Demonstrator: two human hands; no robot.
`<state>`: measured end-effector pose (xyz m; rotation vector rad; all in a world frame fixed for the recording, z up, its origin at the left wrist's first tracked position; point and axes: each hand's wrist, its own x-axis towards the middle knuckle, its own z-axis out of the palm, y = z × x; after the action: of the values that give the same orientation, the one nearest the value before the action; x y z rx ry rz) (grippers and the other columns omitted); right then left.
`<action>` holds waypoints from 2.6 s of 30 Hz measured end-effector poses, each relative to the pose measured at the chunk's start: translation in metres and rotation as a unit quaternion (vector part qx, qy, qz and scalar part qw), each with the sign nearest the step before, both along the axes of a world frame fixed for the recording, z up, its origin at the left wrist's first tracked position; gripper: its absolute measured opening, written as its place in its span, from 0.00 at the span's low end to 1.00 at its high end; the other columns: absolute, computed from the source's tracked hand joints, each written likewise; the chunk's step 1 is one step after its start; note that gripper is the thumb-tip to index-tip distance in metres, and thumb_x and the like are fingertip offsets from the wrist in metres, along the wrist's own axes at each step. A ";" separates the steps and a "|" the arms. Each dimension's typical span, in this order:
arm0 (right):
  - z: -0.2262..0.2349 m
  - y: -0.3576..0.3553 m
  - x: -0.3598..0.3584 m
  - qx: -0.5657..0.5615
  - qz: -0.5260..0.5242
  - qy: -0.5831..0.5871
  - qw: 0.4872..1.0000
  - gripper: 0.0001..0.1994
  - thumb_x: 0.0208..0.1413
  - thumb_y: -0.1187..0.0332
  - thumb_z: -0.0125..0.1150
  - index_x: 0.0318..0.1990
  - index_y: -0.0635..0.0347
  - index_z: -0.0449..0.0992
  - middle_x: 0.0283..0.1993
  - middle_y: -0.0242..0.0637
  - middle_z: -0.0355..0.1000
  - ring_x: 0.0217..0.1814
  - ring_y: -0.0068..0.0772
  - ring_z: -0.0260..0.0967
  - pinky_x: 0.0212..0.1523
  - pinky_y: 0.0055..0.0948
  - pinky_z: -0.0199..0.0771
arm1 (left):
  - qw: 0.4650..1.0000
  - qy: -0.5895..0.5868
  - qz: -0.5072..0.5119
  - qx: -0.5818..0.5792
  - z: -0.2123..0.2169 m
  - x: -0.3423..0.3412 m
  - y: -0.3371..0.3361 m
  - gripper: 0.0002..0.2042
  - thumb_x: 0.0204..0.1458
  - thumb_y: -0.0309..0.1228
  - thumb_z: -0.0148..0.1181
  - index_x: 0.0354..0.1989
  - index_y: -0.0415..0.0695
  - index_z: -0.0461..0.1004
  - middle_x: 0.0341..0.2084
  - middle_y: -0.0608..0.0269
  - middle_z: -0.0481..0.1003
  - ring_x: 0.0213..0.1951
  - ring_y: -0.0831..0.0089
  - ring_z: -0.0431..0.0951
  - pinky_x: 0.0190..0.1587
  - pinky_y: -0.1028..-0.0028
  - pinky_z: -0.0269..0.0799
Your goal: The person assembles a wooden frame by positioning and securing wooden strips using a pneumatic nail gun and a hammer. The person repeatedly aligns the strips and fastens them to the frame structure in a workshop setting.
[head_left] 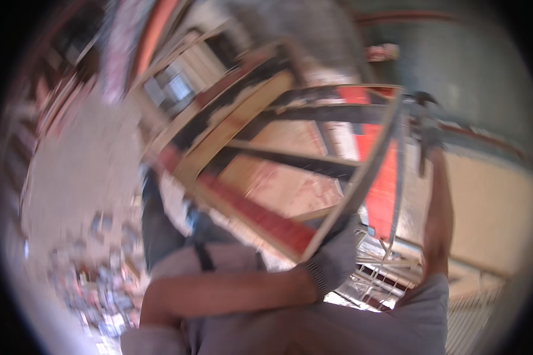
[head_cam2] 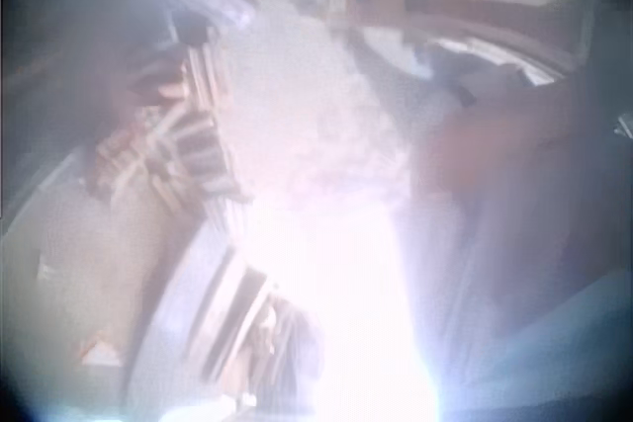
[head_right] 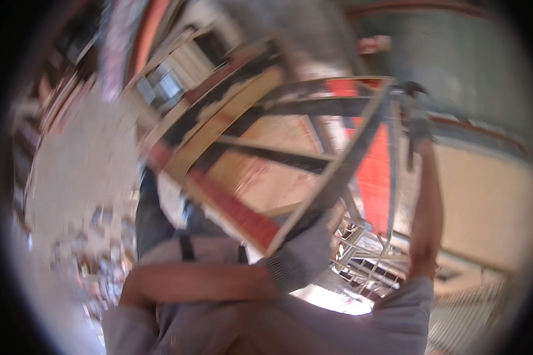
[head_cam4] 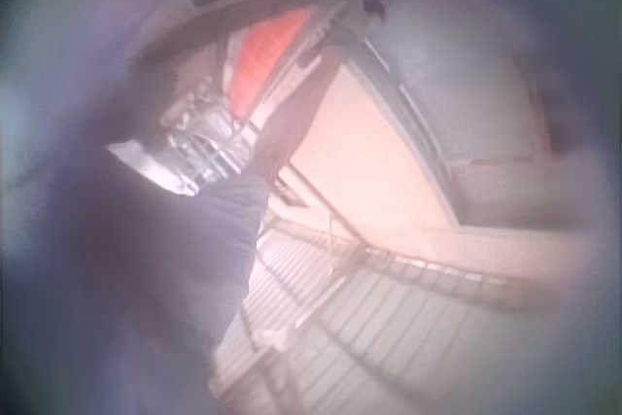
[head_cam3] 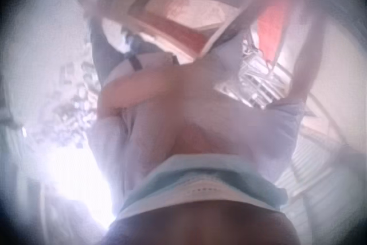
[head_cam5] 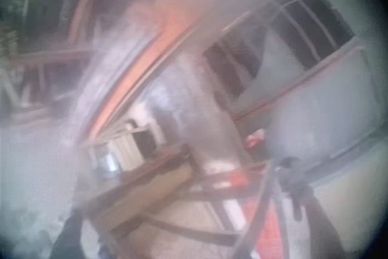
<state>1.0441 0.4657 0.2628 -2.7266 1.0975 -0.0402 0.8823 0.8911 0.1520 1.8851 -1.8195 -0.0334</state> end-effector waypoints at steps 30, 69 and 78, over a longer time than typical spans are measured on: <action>-0.447 0.453 -0.019 0.034 0.403 0.621 0.672 0.26 0.72 0.43 0.44 0.45 0.61 0.73 0.19 0.26 0.64 0.12 0.19 0.61 0.09 0.25 0.63 | 0.712 0.476 -0.140 -0.497 -0.125 -0.020 0.044 0.16 0.57 0.27 0.51 0.53 0.37 0.71 0.41 0.60 0.78 0.45 0.63 0.80 0.58 0.70 0.70; -0.215 0.445 -0.003 0.186 0.329 0.572 0.728 0.18 0.70 0.51 0.49 0.38 0.58 0.72 0.21 0.26 0.66 0.17 0.17 0.64 0.16 0.22 0.64 | 0.706 0.200 0.182 -0.654 -0.093 -0.092 -0.001 0.09 0.52 0.30 0.60 0.25 0.38 0.75 0.24 0.60 0.70 0.36 0.61 0.77 0.43 0.73 0.81; -0.045 0.423 -0.021 0.148 0.354 0.480 0.789 0.19 0.72 0.53 0.52 0.42 0.63 0.74 0.19 0.25 0.64 0.16 0.12 0.61 0.14 0.21 0.57 | 0.771 -0.299 0.512 -0.234 -0.063 -0.168 -0.085 0.16 0.60 0.41 0.56 0.32 0.37 0.77 0.20 0.65 0.68 0.27 0.71 0.72 0.31 0.76 0.72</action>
<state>1.0231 0.8890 0.2182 -2.6039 0.0517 1.6003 0.7141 0.8057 0.0890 2.3416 -0.6861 1.3869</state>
